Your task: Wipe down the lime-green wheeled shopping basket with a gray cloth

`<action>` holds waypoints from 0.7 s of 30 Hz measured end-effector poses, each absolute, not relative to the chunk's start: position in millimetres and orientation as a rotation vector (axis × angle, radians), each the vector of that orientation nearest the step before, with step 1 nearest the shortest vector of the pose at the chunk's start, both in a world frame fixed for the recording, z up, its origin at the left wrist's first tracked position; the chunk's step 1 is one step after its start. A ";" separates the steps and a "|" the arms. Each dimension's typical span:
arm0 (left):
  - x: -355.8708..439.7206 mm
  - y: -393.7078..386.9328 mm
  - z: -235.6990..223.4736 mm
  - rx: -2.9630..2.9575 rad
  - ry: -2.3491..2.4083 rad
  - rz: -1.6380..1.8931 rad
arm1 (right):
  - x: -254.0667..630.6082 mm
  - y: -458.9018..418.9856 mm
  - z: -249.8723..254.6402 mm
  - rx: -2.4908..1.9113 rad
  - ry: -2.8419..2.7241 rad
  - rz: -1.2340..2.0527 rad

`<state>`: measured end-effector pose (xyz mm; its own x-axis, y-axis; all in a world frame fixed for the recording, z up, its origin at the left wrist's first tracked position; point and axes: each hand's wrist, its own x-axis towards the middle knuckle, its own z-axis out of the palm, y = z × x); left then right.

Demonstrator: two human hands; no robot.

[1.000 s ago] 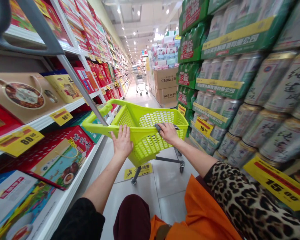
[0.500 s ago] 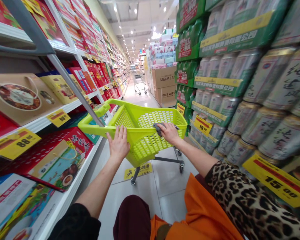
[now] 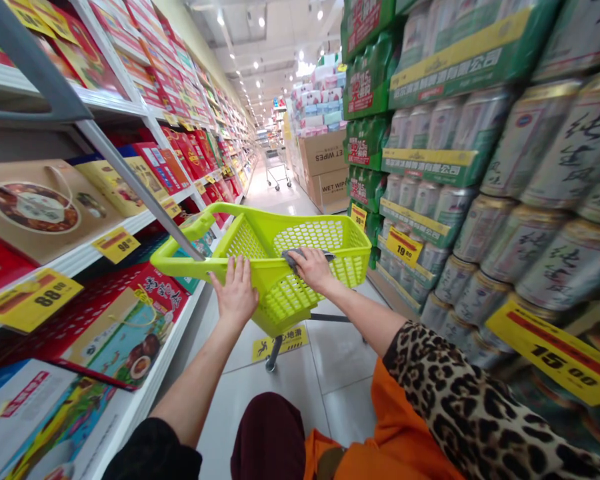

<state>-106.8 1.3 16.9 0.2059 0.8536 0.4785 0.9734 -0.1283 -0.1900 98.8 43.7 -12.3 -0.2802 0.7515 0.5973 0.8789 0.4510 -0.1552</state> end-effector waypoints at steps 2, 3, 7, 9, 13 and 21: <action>-106.2 0.2 17.2 -2.025 -1.694 -0.338 | 116.0 43.8 -16.9 -1.363 -2.093 -0.291; -105.6 -0.2 17.2 -2.019 -1.696 -0.330 | 127.2 44.1 -19.9 -1.381 -2.082 -0.303; -103.2 -1.2 16.8 -2.021 -1.701 -0.324 | 169.7 46.2 -30.3 -1.499 -2.021 -0.339; -102.7 -1.7 16.5 -2.038 -1.689 -0.335 | 177.6 46.5 -31.8 -1.546 -1.995 -0.345; -99.6 -3.2 15.3 -2.040 -1.690 -0.351 | 153.9 43.8 -26.7 -1.516 -2.019 -0.327; -70.7 4.6 13.7 -2.129 -1.603 -0.299 | 106.4 43.9 -13.1 -1.377 -2.100 -0.288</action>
